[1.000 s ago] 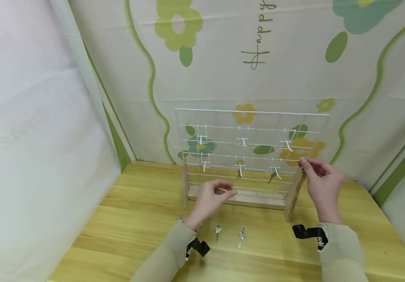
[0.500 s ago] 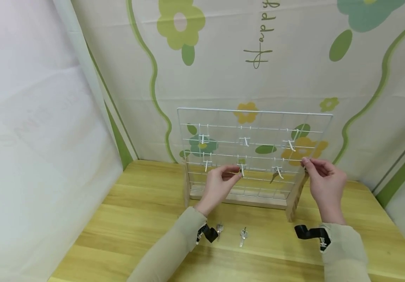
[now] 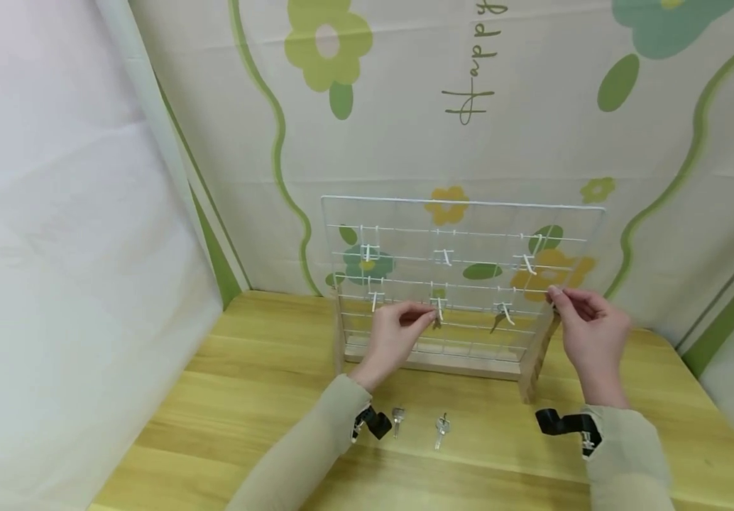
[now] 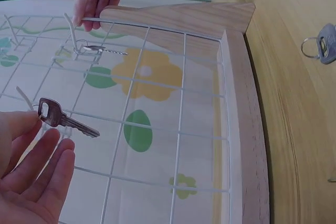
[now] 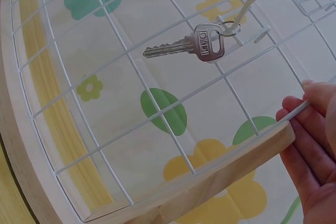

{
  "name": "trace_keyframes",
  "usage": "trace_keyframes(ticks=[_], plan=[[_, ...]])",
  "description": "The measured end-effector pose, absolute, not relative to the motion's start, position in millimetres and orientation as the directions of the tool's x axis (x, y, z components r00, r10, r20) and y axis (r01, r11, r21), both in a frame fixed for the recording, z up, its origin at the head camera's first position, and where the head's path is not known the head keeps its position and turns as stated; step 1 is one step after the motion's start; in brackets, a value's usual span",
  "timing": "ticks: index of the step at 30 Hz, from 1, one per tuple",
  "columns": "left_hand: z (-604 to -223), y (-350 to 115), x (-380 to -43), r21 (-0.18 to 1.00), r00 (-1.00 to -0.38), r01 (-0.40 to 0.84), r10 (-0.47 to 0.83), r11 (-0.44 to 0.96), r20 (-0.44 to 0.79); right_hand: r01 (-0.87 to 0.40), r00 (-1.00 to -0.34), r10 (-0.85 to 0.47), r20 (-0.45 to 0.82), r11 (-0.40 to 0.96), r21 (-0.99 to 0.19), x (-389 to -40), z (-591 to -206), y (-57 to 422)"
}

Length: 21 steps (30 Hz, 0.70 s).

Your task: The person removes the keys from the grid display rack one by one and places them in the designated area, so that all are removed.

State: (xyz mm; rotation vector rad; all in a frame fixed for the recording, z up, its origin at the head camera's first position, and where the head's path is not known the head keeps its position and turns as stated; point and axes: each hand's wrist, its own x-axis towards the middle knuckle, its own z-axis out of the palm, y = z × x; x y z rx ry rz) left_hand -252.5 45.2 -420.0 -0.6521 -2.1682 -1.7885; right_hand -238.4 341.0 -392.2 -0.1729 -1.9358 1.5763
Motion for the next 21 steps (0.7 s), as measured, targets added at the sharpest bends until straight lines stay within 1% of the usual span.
trace_keyframes(ticks=[4, 7, 10, 15, 21], plan=[[-422.5, 42.0, -240.6, 0.861, -0.866, 0.489, 0.195, 0.135, 0.461, -0.261, -0.802, 0.483, 0.351, 0.245, -0.934, -235.9, -393.9, 340.9], [-425.2, 39.3, -228.9, 0.866, -0.867, 0.483, 0.209, 0.129, 0.452, -0.238, -0.805, 0.490, 0.334, 0.248, -0.939, -232.1, -396.5, 341.3], [-425.1, 36.7, -221.2, 0.860, -0.857, 0.497, 0.222, 0.120, 0.465, -0.243, -0.800, 0.480, 0.359, 0.288, -0.926, -231.6, -398.2, 341.5], [-422.1, 33.5, -212.9, 0.841, -0.830, 0.531, 0.260, 0.102, 0.493, -0.263, -0.793, 0.468, 0.390, 0.314, -0.912, -234.8, -396.7, 340.9], [-426.1, 34.4, -200.3, 0.855, -0.828, 0.512, 0.309, 0.079, 0.467, -0.273, -0.794, 0.467, 0.390, 0.299, -0.914, -238.0, -392.8, 338.8]])
